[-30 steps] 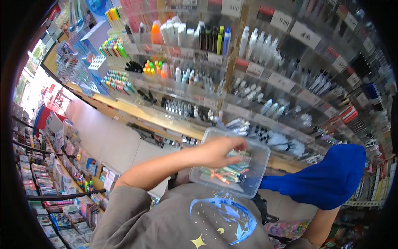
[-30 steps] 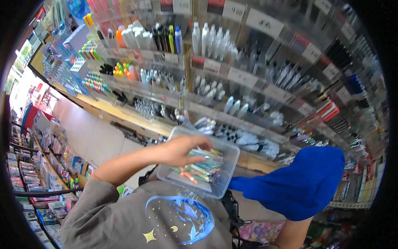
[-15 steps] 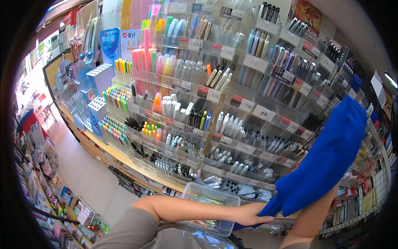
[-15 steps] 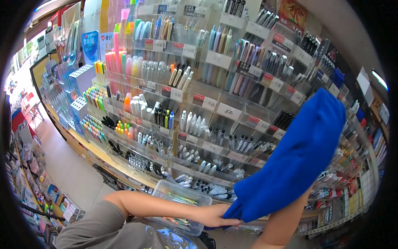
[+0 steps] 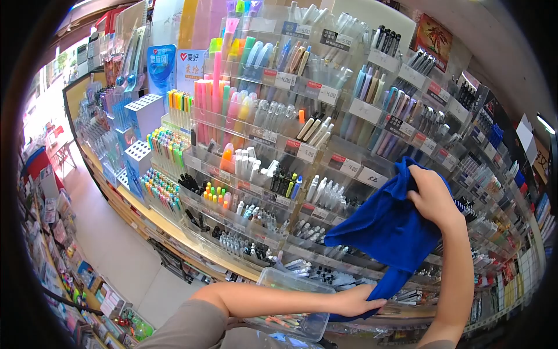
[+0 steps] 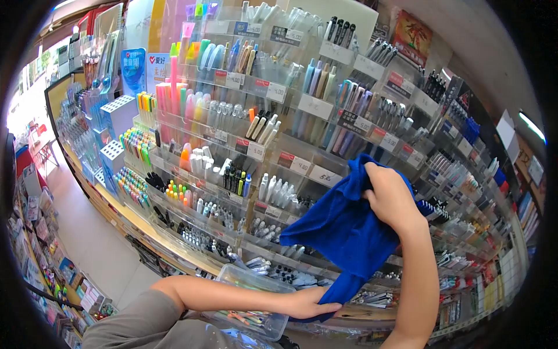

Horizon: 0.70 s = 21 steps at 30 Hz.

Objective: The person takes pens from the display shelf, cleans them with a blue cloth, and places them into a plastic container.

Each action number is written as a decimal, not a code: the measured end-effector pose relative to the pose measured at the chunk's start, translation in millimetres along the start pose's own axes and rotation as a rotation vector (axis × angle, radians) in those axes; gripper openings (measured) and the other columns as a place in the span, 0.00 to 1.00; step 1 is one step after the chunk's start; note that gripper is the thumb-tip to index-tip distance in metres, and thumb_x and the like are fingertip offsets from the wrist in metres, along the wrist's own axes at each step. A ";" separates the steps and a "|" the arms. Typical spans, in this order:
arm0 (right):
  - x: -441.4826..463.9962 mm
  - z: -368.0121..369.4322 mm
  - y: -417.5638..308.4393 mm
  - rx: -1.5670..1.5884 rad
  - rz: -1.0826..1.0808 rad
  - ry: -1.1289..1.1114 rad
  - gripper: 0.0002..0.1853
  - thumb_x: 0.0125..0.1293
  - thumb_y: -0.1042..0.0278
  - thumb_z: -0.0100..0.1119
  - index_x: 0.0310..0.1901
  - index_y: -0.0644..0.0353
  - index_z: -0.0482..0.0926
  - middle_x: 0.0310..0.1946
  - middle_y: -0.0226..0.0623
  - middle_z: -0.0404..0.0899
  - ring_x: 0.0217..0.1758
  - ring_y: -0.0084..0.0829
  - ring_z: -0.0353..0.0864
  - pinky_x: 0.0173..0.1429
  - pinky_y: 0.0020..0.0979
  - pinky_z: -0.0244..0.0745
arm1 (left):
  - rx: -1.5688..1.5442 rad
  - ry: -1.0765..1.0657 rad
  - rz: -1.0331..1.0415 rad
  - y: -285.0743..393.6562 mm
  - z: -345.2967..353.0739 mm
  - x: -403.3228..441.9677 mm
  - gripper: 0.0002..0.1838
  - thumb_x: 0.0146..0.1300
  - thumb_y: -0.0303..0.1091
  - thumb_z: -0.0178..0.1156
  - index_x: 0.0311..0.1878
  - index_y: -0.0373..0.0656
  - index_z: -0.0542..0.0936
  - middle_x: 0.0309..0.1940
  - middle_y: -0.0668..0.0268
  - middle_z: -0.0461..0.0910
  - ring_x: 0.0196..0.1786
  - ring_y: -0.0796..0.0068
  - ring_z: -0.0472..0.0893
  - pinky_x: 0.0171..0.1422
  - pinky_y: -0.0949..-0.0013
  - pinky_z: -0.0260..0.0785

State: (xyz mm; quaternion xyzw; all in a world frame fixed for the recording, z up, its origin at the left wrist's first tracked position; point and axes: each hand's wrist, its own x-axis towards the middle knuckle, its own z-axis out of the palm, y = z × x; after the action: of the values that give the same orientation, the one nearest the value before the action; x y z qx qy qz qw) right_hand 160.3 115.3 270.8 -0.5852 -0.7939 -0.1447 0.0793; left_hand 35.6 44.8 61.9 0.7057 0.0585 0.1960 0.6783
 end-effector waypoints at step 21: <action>47.5 52.7 -54.0 0.285 -0.277 0.572 0.11 0.45 0.82 0.49 0.33 0.67 0.76 0.30 0.48 0.77 0.35 0.47 0.78 0.41 0.35 0.72 | -0.022 0.000 0.086 -19.6 -8.0 -13.4 0.13 0.68 0.39 0.49 0.34 0.40 0.74 0.29 0.68 0.75 0.35 0.78 0.73 0.43 0.72 0.66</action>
State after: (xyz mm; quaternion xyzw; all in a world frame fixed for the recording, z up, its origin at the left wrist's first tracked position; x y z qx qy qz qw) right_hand 96.8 160.6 227.6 -0.3907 -0.8237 -0.1999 0.3591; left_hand 24.0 49.0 40.0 0.6999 0.0258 0.2258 0.6771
